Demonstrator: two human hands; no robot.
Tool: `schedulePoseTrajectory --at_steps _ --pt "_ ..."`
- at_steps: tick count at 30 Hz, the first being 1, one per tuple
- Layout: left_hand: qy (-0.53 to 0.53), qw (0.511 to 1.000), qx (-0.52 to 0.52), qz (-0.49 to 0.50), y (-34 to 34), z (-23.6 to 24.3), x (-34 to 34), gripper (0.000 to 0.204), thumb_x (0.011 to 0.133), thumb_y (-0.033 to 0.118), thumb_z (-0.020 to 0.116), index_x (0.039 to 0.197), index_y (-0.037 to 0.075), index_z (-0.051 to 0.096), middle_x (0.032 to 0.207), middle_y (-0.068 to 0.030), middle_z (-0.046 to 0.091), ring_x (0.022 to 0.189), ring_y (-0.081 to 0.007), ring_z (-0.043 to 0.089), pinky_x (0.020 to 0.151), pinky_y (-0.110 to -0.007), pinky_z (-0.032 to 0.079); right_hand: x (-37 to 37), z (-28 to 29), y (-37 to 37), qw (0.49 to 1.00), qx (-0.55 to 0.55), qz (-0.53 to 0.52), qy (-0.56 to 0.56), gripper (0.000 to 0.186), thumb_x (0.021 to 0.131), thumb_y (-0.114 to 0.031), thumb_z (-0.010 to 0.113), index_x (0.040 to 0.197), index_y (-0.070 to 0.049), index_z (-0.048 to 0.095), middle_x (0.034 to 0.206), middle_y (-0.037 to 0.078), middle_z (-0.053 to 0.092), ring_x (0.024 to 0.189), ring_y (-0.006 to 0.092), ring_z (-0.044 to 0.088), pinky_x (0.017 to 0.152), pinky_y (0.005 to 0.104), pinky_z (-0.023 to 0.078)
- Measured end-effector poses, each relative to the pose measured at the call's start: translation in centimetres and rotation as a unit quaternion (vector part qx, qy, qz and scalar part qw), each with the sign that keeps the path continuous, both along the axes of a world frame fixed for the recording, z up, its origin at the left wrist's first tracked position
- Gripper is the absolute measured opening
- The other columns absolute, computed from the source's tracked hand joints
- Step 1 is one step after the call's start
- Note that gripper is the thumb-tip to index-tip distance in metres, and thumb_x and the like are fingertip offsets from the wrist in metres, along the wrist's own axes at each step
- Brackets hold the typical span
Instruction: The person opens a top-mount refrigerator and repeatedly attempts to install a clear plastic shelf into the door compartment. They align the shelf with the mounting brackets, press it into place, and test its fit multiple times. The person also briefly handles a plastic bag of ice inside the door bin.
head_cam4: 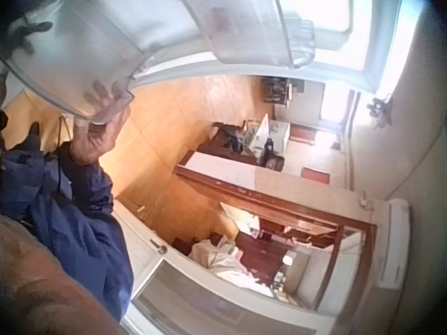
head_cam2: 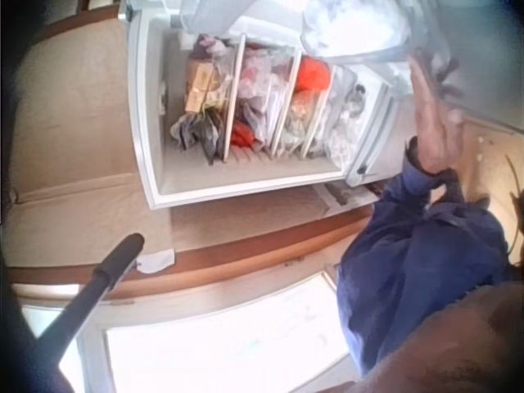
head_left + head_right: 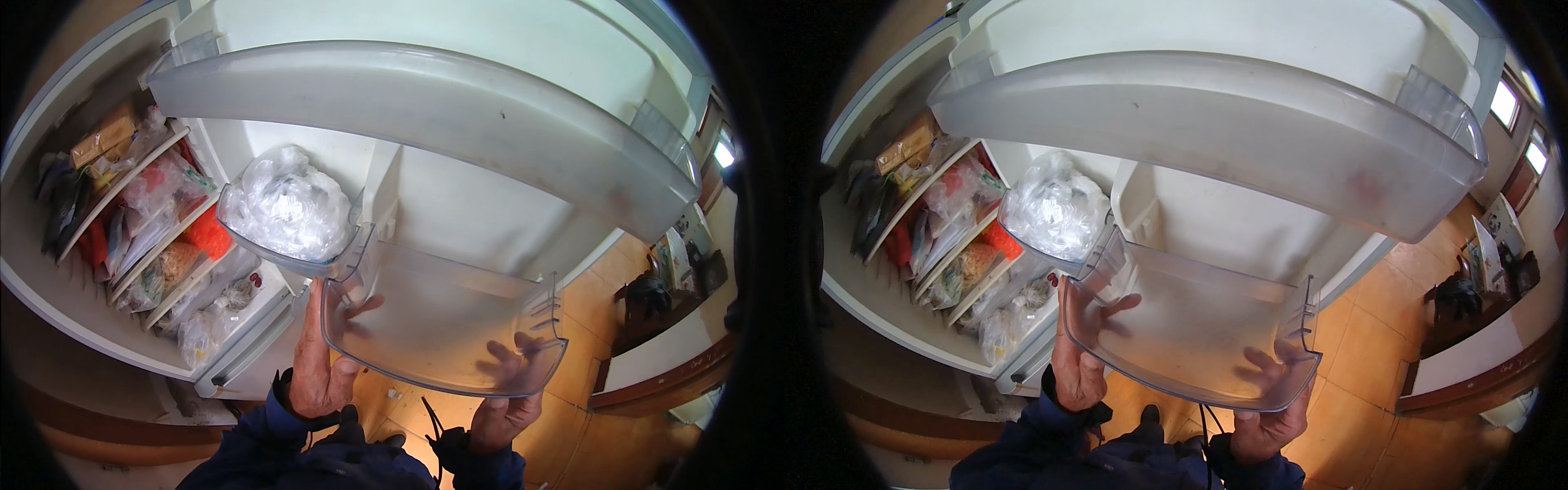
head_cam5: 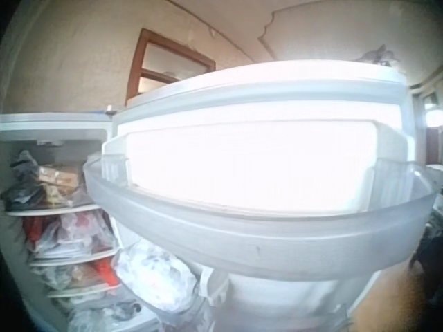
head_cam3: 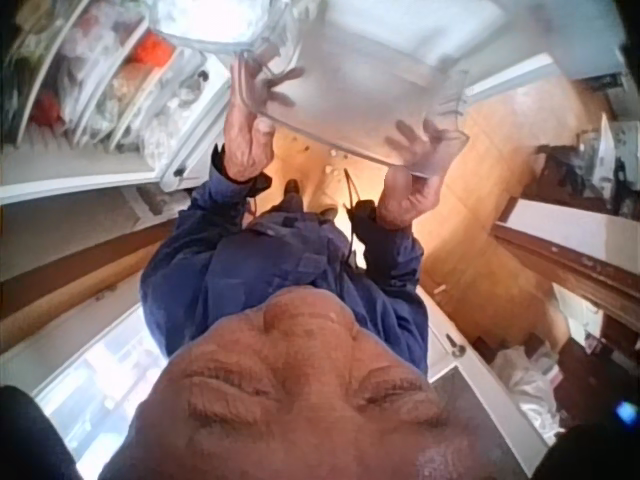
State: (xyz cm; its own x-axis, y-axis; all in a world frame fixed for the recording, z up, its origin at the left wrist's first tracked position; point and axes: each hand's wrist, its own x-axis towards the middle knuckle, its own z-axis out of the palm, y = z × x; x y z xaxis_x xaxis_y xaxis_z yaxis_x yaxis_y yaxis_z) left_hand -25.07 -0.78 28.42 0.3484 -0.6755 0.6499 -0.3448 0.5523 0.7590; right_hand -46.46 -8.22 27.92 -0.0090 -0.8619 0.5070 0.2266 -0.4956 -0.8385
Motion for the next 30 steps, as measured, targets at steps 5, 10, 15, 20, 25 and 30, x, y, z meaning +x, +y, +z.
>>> schedulePoseTrajectory --at_steps 5,10,15,20,25,30 --pt "0.017 1.0 0.001 -0.013 0.0 0.3 0.1 0.101 0.105 0.052 0.056 0.166 0.011 -0.012 0.158 -0.0309 0.033 0.127 -0.0421 0.06 0.086 -0.04 0.057 -0.9 0.6 -0.2 1.0 -0.013 -0.003 0.024 0.097 0.088 -0.051 0.08 0.151 0.011 0.041 0.143 0.025 0.049 0.11 0.0317 0.069 0.084 0.0375 0.061" --pt "0.038 0.999 0.003 -0.012 0.3 1.3 -0.2 0.103 0.104 0.052 0.057 0.166 0.015 -0.016 0.159 -0.0325 0.032 0.124 -0.0425 0.062 0.084 -0.038 0.057 -1.4 0.7 -0.1 0.998 -0.046 -0.017 0.043 0.101 0.085 -0.051 0.084 0.153 0.009 0.039 0.144 0.024 0.05 0.112 0.0312 0.068 0.087 0.0383 0.059" --pt "-0.012 1.0 -0.007 -0.018 0.3 2.2 0.6 0.116 0.097 0.044 0.072 0.166 0.017 -0.017 0.161 -0.0345 0.029 0.123 -0.0422 0.064 0.083 -0.037 0.056 -1.8 0.6 -0.6 0.993 -0.102 -0.032 0.054 0.089 0.084 -0.041 0.086 0.147 0.007 0.047 0.111 0.018 0.068 0.116 0.0323 0.059 0.097 0.0435 0.047" --pt "-0.162 0.987 0.009 0.001 0.3 3.1 2.0 0.137 0.078 0.013 0.09 0.167 0.019 -0.014 0.161 -0.0341 0.03 0.118 -0.0384 0.067 0.078 -0.034 0.056 -2.5 0.5 -0.9 0.983 -0.125 -0.057 0.12 0.1 0.082 -0.048 0.088 0.151 0.008 0.042 0.145 0.024 0.05 0.114 0.0346 0.067 0.087 0.0392 0.059" --pt "-0.199 0.979 0.028 0.04 0.0 3.7 1.8 0.146 0.067 0.001 0.094 0.168 0.018 -0.01 0.161 -0.0337 0.03 0.115 -0.0353 0.07 0.073 -0.031 0.055 -1.9 1.3 -0.8 0.99 -0.106 -0.046 0.078 0.088 0.081 -0.04 0.088 0.144 0.009 0.048 0.132 0.021 0.059 0.114 0.0331 0.063 0.092 0.0393 0.054" --pt "-0.228 0.97 0.039 0.073 -0.2 4.4 1.8 0.146 0.065 0.0 0.095 0.168 0.015 -0.007 0.16 -0.0339 0.032 0.112 -0.0339 0.071 0.071 -0.032 0.056 -1.3 2.0 -0.8 0.998 -0.056 -0.019 0.036 0.075 0.082 -0.027 0.087 0.14 0.007 0.054 0.109 0.016 0.077 0.117 0.0305 0.055 0.102 0.0411 0.043"
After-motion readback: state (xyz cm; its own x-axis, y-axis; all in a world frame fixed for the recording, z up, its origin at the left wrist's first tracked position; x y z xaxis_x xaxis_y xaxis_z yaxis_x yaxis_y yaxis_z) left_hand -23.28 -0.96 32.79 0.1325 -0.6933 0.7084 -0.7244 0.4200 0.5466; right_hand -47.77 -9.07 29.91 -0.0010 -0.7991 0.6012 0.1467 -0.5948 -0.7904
